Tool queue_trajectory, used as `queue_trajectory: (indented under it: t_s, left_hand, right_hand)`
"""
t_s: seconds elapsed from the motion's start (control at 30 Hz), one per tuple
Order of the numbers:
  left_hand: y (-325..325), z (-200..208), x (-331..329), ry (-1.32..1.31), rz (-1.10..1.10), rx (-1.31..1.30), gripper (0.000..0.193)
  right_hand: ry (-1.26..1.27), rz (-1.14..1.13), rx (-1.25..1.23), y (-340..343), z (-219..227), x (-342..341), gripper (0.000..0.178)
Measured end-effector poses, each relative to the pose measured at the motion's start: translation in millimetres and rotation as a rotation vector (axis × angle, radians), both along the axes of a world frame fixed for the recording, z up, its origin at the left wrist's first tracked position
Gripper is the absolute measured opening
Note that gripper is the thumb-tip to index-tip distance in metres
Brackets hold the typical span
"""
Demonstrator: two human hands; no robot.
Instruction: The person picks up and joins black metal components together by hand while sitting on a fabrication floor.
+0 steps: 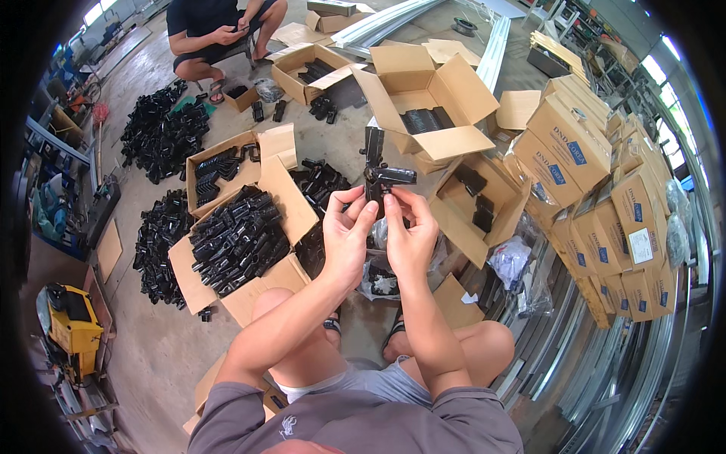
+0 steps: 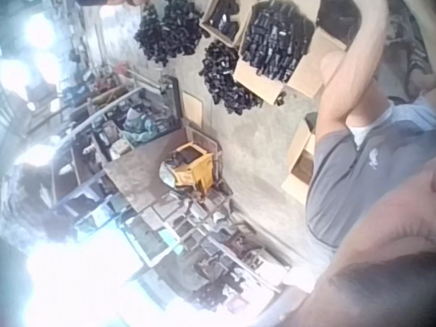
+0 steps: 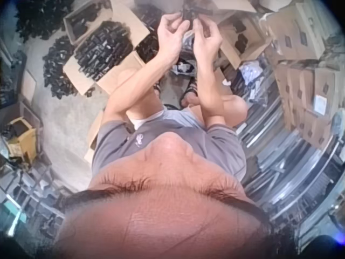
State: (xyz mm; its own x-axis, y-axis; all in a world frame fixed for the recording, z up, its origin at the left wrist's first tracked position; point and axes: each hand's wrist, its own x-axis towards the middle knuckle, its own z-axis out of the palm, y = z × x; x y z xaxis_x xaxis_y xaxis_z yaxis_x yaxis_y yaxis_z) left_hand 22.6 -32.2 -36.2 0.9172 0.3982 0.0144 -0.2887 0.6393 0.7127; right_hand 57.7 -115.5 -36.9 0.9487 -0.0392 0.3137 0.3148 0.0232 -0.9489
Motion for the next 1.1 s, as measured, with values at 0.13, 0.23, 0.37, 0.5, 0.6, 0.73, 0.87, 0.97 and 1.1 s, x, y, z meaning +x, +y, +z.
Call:
queue_trajectory:
  t_s: [0.13, 0.23, 0.37, 0.5, 0.6, 0.73, 0.87, 0.97, 1.1]
  left_hand:
    - [-1.5, -1.2, -0.3, 0.001, 0.001, 0.040, 0.027]
    - [-1.7, -1.0, -0.9, 0.003, 0.000, 0.049, 0.026]
    - [-3.2, -4.7, 0.7, -0.008, 0.002, 0.056, 0.027]
    - [-4.2, -3.5, 1.4, -0.011, 0.007, 0.029, 0.027]
    - [-2.6, 1.8, -0.5, 0.007, 0.019, 0.035, 0.027]
    - [-2.8, -2.4, 0.6, -0.005, 0.004, 0.055, 0.026]
    - [-3.4, -0.4, 0.6, 0.005, 0.007, 0.028, 0.026]
    - [-3.2, 0.0, -0.5, 0.016, 0.004, 0.031, 0.026]
    - [-5.1, -2.1, -0.8, 0.015, -0.010, 0.037, 0.026]
  right_hand:
    - [-0.025, -0.029, -0.095, -1.4, -6.0, 4.6, 0.017]
    - [-0.095, -0.058, -0.239, -4.0, -9.8, 9.7, 0.015]
    - [-0.114, -0.089, -0.198, -3.4, -6.8, 4.2, 0.016]
    - [-0.006, -0.024, 0.033, 2.0, -3.0, 1.5, 0.017]
    - [0.057, -0.008, -0.045, -3.1, -8.0, 4.5, 0.019]
    - [-0.051, -0.058, -0.010, 2.6, -2.0, 1.3, 0.018]
    - [0.063, 0.002, 0.078, 2.7, -1.2, 0.5, 0.019]
    - [0.067, -0.041, -0.032, 0.0, -5.3, 3.0, 0.019]
    - [0.031, -0.062, 0.091, 3.4, -2.2, -0.4, 0.018]
